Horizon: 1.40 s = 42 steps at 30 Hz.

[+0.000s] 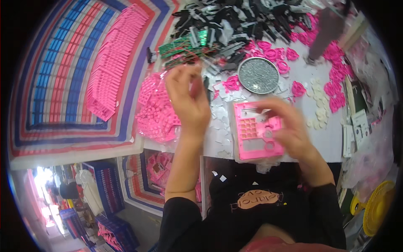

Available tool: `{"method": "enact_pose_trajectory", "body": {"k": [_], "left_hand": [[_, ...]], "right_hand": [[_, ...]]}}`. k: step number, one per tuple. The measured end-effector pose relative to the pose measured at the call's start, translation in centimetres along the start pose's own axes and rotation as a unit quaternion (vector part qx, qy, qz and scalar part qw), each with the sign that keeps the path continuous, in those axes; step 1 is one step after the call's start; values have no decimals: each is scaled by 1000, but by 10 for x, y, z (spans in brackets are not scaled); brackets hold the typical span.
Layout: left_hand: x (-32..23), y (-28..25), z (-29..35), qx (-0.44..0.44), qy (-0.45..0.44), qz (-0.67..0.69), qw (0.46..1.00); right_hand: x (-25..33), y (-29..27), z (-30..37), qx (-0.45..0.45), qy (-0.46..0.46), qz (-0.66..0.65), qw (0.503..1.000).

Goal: Assemble a pink electronic toy by inserting internal components and using a glue gun to secure parts.

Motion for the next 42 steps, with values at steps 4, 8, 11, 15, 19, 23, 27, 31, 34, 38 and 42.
{"method": "enact_pose_trajectory", "body": {"k": [4,8,11,15,19,23,27,31,34,38,42], "left_hand": [[-52,33,54,142,15,18,990],[-57,2,86,-58,-230,279,931],[-8,3,160,-45,-508,443,737],[21,-50,179,-64,-521,471,709],[20,-149,154,-270,-410,429,758],[20,-156,138,-226,-346,430,803],[19,-159,145,-212,-327,414,822],[36,-149,161,-245,-363,404,803],[36,-126,154,-205,-359,432,802],[29,-88,143,-135,-347,463,804],[24,-69,143,-128,-361,484,787]], "right_hand": [[-61,46,-21,-66,234,-375,894],[-61,49,-15,-5,216,-302,928],[-31,73,-26,162,150,-185,958],[-53,103,-77,278,10,-134,951],[-87,157,-152,188,42,283,940],[-122,196,-171,142,67,417,895],[-56,157,-137,17,-169,270,948],[-2,85,-63,-13,-275,222,935],[-1,56,-21,4,-227,199,953],[-4,33,11,-15,-177,179,968],[0,19,17,91,-128,251,955]]}}
Point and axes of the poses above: each hand's wrist, its own z-axis away from the middle knuckle, its own y-axis out of the palm, x = y × z, the point moved 9 cm from there along -z, towards the middle knuckle, and after that the axes turned 9 degrees about z, right-handed, at the moved point
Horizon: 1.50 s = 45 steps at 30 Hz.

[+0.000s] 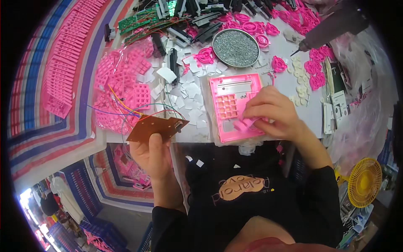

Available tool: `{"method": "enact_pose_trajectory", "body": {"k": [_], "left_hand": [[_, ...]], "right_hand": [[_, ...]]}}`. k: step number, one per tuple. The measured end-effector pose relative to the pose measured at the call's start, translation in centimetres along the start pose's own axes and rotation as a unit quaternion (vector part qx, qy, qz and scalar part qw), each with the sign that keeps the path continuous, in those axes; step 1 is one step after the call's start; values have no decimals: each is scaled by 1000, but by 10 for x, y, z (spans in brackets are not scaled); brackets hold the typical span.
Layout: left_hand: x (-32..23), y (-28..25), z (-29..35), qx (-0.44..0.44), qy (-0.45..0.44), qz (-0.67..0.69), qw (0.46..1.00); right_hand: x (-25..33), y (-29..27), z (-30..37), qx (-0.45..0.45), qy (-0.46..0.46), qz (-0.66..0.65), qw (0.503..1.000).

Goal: Assemble a pink electronic toy by inserting internal components and using a glue gun to secure parts.

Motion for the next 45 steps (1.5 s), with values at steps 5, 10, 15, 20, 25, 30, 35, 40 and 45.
{"method": "enact_pose_trajectory", "body": {"k": [5,10,15,20,25,30,35,40,45], "left_hand": [[0,-15,9,-28,11,-48,998],[-1,-7,14,12,-14,-48,999],[-2,-24,22,-32,-23,-86,996],[5,-10,16,15,-58,-64,996],[18,-5,16,-12,-80,-57,995],[26,4,16,-12,-102,-70,992],[28,9,21,-14,-110,-88,990],[35,29,23,17,-158,0,987],[46,36,21,10,-164,-4,986]], "right_hand": [[-19,22,-18,174,67,67,980],[-49,81,-41,341,69,59,936],[-56,90,-53,305,47,69,949],[-38,56,-30,164,22,143,976],[-6,87,28,242,43,181,952],[9,107,38,260,95,242,930],[4,57,4,163,94,44,981],[-8,30,-31,67,167,-220,959],[-18,59,-26,-2,257,-405,878]]}}
Point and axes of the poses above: each hand's wrist, its own z-axis away from the middle knuckle, its own y-axis out of the palm, x = y × z, the point moved 9 cm from there along -z, towards the middle knuckle, and after that the axes turned 9 degrees about z, right-handed, at the moved point
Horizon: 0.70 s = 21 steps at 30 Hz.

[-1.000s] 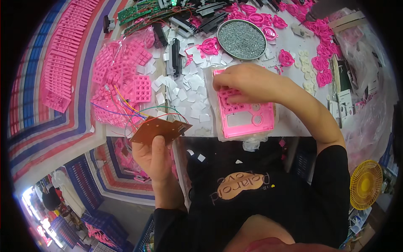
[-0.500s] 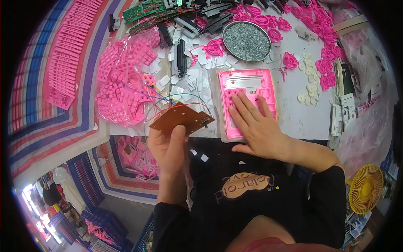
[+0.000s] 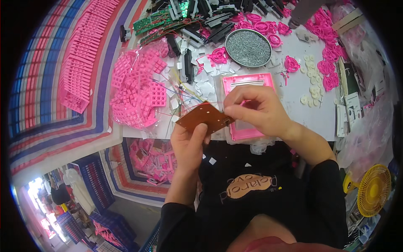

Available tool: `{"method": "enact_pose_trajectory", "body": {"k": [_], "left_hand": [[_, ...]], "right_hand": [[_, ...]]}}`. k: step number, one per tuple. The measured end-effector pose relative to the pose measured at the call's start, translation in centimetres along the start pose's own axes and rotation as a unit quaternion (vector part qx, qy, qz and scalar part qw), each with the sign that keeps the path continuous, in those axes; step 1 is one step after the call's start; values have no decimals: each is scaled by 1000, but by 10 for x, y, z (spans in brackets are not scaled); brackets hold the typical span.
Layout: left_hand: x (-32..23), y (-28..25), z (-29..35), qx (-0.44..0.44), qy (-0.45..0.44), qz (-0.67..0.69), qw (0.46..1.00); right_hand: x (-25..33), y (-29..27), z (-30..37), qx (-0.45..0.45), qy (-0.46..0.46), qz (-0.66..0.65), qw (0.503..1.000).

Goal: Assemble a pink electronic toy by inserting internal components and using a glue gun to secure parts.

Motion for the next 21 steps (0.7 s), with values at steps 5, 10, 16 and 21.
{"method": "enact_pose_trajectory", "body": {"k": [5,10,16,21], "left_hand": [[22,-10,-1,-38,-53,107,992],[26,-4,-2,2,-82,174,981],[-3,1,0,42,83,39,995],[6,3,-4,91,24,80,992]], "right_hand": [[-9,-13,11,-91,-69,-174,978],[-2,-6,-4,-24,-75,-159,984],[-21,25,-3,65,39,-181,981],[-34,-9,19,-65,48,-250,965]]}}
Point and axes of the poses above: each hand's wrist, its own z-axis away from the middle knuckle, its own y-axis out of the palm, x = y × z, the point moved 9 cm from there along -z, towards the middle knuckle, and after that the axes turned 9 degrees about z, right-handed, at the moved point
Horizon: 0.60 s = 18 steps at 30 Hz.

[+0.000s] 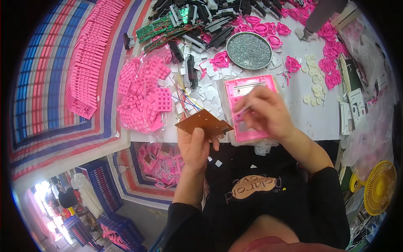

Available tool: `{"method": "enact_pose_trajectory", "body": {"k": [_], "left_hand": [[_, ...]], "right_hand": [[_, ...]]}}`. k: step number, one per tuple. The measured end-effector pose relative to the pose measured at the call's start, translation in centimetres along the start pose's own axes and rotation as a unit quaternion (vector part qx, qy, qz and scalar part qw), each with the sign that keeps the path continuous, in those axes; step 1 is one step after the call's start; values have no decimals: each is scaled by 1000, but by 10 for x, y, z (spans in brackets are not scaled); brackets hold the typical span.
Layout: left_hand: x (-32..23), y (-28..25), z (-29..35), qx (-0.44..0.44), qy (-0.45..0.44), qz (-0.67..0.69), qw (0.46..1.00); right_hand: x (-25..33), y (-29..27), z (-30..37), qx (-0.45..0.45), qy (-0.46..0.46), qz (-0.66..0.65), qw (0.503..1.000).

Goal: Assemble a pink electronic toy by inserting internal components and using a glue gun to secure parts.

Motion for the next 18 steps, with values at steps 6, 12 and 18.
{"method": "enact_pose_trajectory", "body": {"k": [6,12,18], "left_hand": [[7,3,6,-11,-63,-49,997],[32,29,12,55,-170,-156,971],[57,74,18,192,-192,-204,940]], "right_hand": [[21,-80,104,44,-44,-139,988],[77,-148,187,-120,284,650,694],[76,-6,103,88,-175,734,651]]}}
Point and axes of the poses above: each hand's wrist, its own z-axis away from the middle knuckle, its own y-axis out of the palm, x = y × z, the point moved 9 cm from there along -z, towards the middle knuckle, and after that the axes turned 9 degrees about z, right-handed, at the moved point
